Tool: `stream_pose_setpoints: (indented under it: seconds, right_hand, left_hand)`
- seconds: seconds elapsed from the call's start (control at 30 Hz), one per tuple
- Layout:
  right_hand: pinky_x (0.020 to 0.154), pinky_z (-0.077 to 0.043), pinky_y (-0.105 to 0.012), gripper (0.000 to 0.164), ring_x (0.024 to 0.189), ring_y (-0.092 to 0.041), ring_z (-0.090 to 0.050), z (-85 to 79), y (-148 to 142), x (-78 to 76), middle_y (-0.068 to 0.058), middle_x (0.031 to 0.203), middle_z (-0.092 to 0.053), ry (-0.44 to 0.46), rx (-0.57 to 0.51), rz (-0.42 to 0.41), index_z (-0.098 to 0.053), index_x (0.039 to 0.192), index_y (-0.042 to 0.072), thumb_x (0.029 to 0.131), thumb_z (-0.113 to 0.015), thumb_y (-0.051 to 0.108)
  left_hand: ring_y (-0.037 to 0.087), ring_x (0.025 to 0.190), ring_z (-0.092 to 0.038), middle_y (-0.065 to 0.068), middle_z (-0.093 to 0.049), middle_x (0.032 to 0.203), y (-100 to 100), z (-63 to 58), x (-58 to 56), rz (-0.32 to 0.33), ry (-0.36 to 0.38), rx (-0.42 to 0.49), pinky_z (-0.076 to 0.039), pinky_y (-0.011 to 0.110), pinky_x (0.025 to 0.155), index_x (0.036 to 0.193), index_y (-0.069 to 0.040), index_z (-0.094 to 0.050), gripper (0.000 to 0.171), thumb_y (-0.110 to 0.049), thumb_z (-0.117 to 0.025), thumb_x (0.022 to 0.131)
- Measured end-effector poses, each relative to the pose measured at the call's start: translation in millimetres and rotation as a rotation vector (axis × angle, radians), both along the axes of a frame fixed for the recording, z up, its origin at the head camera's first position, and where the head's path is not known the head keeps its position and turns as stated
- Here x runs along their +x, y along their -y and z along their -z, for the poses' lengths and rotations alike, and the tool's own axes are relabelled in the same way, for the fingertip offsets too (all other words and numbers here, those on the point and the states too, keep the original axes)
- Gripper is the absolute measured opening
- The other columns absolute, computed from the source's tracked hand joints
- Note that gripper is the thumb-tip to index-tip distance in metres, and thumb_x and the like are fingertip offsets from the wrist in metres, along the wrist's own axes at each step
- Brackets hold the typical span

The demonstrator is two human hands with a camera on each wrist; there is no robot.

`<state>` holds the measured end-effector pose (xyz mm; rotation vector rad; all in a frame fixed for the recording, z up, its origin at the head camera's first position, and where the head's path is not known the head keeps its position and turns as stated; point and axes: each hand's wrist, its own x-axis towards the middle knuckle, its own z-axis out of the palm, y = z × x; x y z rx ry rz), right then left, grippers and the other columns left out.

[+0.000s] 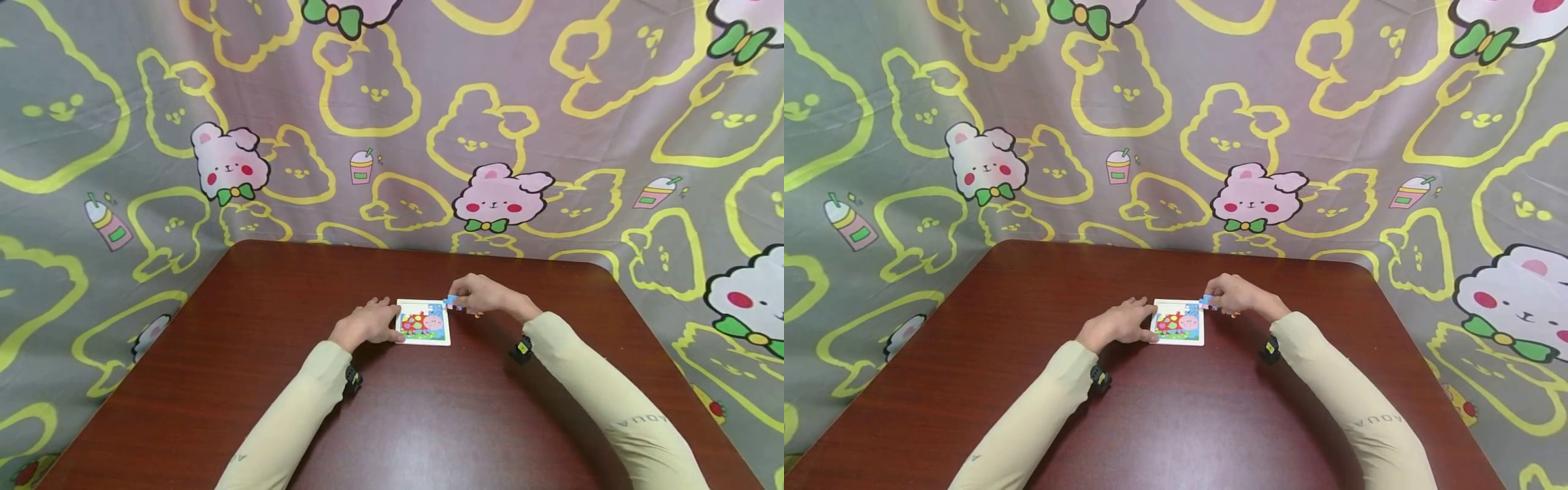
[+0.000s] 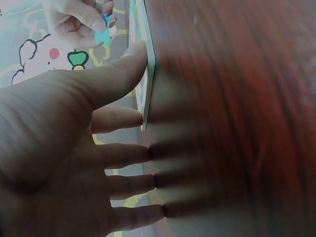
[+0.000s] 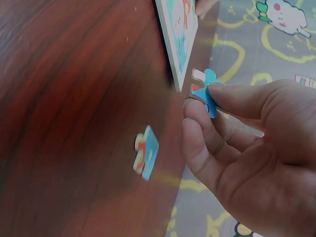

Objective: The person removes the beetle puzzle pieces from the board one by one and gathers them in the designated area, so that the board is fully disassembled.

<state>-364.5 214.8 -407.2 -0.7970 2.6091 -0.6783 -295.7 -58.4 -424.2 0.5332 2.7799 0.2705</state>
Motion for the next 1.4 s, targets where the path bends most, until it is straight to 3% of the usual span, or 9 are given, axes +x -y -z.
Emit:
stream_pose_setpoints:
  seconds: [0.27,0.9,1.4]
  right_hand:
    - [0.061,-0.057,-0.039,0.009,0.064,-0.023,-0.062,-4.3,-23,-1.5,-0.012,0.083,-0.070,0.026,-0.024,0.036,-0.068,0.099,0.008,0.096,-0.060,0.007]
    - [0.056,-0.054,-0.034,0.010,0.062,-0.019,-0.060,-4.0,-72,2.5,-0.012,0.080,-0.067,0.023,0.020,0.095,-0.070,0.097,0.006,0.096,-0.059,0.007]
    - [0.055,-0.053,-0.033,0.008,0.060,-0.017,-0.060,5.1,-81,-0.7,-0.006,0.074,-0.065,0.024,0.045,0.121,-0.069,0.093,0.007,0.095,-0.062,0.009]
  left_hand:
    - [0.038,0.150,-0.021,0.016,-0.027,0.161,1,0.1,-0.2,0.006,0.002,0.001,-0.027,0.058,0.117,0.149,-0.017,-0.042,0.070,-0.048,-0.065,0.091]
    - [0.037,0.151,-0.019,0.014,-0.024,0.163,3,1.3,0.1,0.005,0.011,-0.018,-0.027,0.055,0.118,0.152,-0.020,-0.038,0.074,-0.051,-0.064,0.091]
    - [0.037,0.151,-0.019,0.014,-0.024,0.163,4,-0.5,1.2,-0.005,0.018,0.006,-0.025,0.058,0.118,0.153,-0.019,-0.037,0.074,-0.050,-0.065,0.091]
